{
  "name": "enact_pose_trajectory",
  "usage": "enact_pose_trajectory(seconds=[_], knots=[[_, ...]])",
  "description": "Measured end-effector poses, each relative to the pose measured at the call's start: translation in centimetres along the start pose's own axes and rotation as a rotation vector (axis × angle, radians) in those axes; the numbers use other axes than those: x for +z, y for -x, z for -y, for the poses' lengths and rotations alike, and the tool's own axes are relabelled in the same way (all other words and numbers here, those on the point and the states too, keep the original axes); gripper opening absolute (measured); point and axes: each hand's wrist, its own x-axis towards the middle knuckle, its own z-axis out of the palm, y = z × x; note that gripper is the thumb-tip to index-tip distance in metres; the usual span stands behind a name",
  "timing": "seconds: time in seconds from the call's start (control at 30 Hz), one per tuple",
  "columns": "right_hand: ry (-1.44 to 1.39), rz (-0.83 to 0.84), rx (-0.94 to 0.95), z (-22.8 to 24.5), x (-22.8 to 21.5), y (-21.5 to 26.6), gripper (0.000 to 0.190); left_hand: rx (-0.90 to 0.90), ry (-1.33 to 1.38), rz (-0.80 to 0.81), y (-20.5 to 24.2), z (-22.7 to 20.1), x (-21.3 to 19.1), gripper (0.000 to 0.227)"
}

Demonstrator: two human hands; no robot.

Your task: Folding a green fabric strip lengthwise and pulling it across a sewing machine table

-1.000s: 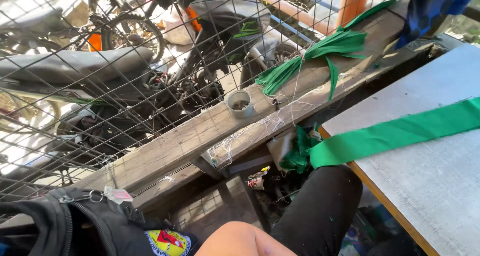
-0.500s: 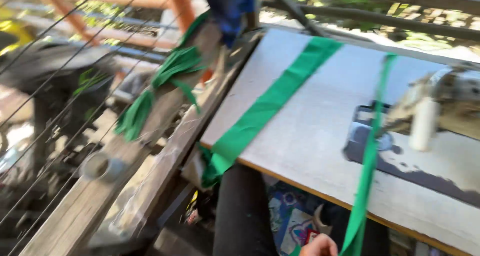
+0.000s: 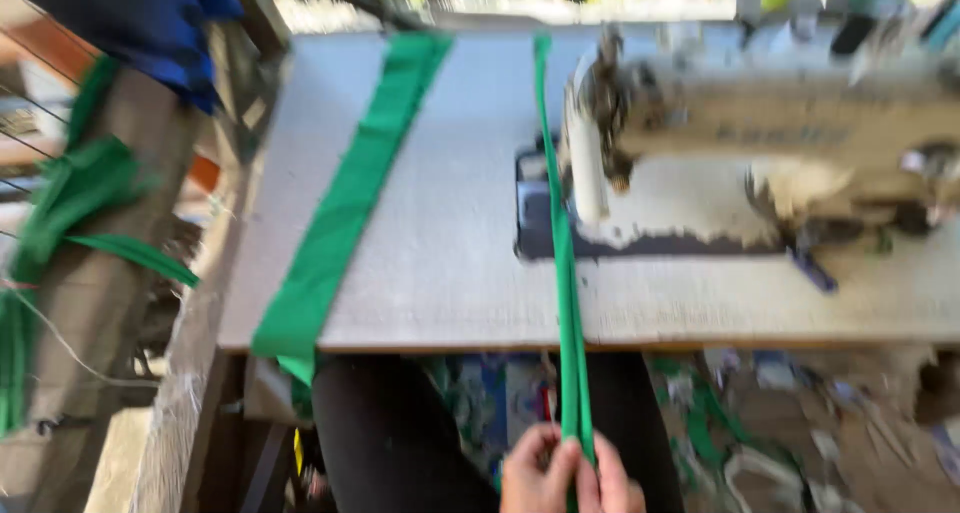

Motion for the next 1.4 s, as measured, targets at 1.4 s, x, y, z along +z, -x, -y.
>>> enact_pose_trajectory(seconds=[1.4], knots=[[-0.228, 0.452, -0.365, 6.9, -3.4, -2.8, 0.018, 0.919, -0.964, 0.267, 5.0, -11.5, -2.3, 0.006]])
